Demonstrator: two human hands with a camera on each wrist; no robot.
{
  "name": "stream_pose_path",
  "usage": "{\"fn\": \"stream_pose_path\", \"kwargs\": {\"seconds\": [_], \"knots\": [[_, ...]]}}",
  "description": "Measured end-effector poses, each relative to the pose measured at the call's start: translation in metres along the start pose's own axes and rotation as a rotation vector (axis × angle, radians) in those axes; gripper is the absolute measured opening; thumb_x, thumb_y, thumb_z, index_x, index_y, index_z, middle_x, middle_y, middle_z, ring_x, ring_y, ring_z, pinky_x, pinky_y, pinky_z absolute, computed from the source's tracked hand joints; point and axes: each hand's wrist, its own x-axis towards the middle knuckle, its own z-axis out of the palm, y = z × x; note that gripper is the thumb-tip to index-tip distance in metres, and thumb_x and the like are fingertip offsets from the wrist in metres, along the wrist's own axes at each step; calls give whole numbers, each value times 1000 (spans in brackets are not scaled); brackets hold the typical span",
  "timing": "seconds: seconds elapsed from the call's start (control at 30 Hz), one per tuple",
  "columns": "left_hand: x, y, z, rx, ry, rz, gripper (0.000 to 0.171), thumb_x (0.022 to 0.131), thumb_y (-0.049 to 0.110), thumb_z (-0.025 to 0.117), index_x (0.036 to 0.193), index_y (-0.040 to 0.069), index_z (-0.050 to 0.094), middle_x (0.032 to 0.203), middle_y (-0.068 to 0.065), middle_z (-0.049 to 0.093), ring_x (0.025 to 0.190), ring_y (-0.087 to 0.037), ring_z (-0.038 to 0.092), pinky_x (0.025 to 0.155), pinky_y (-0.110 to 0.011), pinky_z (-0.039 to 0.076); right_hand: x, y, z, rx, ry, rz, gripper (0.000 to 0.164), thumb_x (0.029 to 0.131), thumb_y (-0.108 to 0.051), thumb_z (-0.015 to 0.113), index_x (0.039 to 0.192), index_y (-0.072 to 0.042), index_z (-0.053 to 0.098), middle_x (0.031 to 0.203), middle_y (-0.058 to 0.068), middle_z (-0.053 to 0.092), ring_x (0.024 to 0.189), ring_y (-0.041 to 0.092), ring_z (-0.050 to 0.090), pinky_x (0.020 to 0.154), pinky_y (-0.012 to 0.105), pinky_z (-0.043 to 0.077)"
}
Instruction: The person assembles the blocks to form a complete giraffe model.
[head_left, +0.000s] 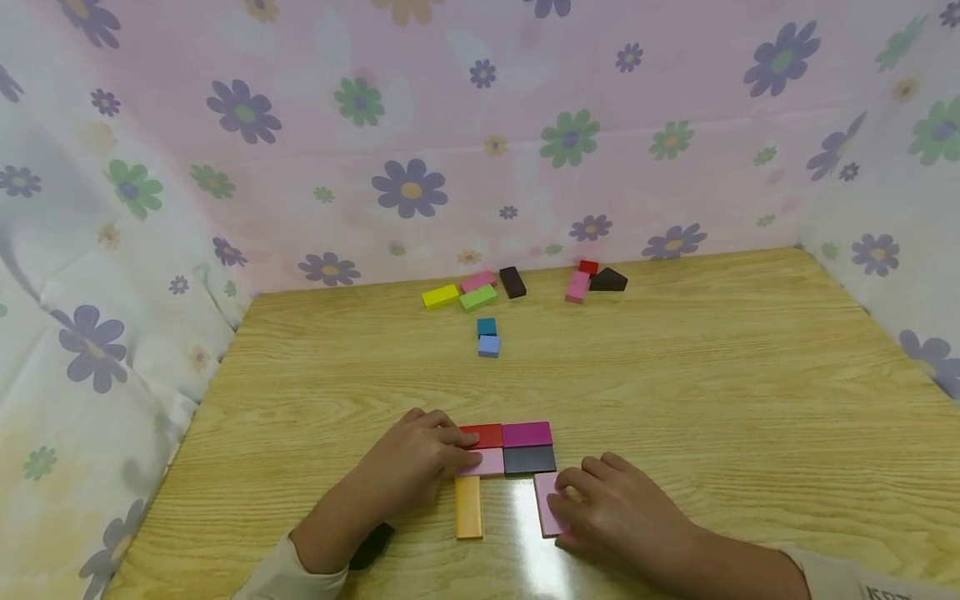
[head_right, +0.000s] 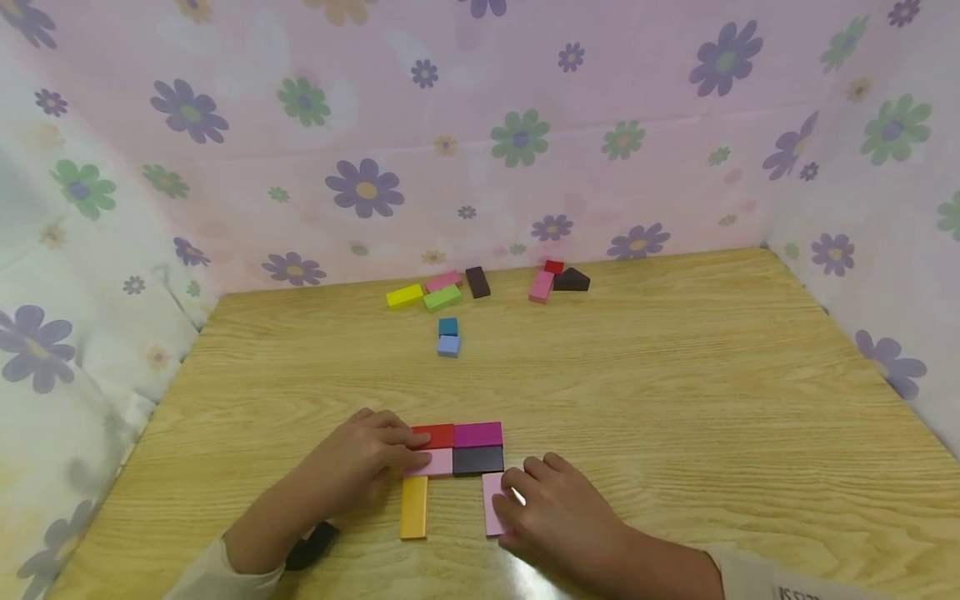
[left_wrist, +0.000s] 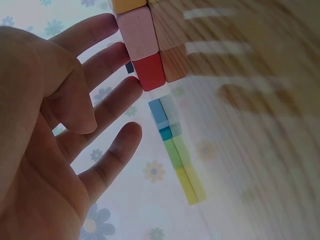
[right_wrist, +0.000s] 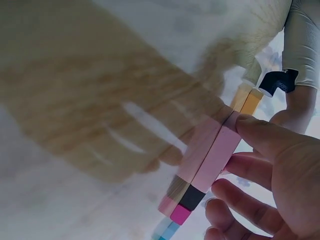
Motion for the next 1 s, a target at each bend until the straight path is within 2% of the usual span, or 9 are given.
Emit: {"fn": "stream_pose_path", "kwargs": {"seconds": [0.33,0.53,0.63,0.73,0.87,1.0], "knots": [[-1,0,0,-2,23,10,32,90,9,70,117,25,77,123,9,71,113,-14,63,92,-37,49,1,0,0,19,-46,18,38,66,-46,90,85,-22,68,89,-6,66,73,12,56,66,26,44],[-1,0,-1,-11,6,12,32,91,9,69,118,26,76,124,10,71,113,-15,63,93,-39,49,2,0,2,47,11,13,37,65,-45,90,85,-23,67,91,-7,67,73,11,56,66,25,44],[-1,0,-2,-16,-3,8,33,92,8,68,119,25,76,124,10,71,114,-14,62,94,-42,49,5,4,1,103,70,-4,28,74,-41,85,89,-24,69,94,-6,68,74,11,60,66,26,47],[-1,0,-1,-12,-7,3,33,92,8,67,120,25,75,125,10,71,114,-14,62,95,-43,49,12,12,-2,187,79,-4,17,83,-32,79,96,-23,74,100,-4,69,79,10,62,70,29,51],[0,0,-2,-5,1,6,32,93,9,67,119,26,76,125,10,71,113,-14,62,93,-41,49,26,30,-7,262,6,53,18,82,-21,81,100,-21,78,105,-2,70,89,12,63,77,34,55],[0,-1,-1,11,10,21,31,93,10,68,118,26,76,124,9,71,111,-14,63,91,-38,49,44,50,-7,261,-103,123,24,82,-18,81,105,-16,78,111,2,70,103,18,64,87,40,56]]}}
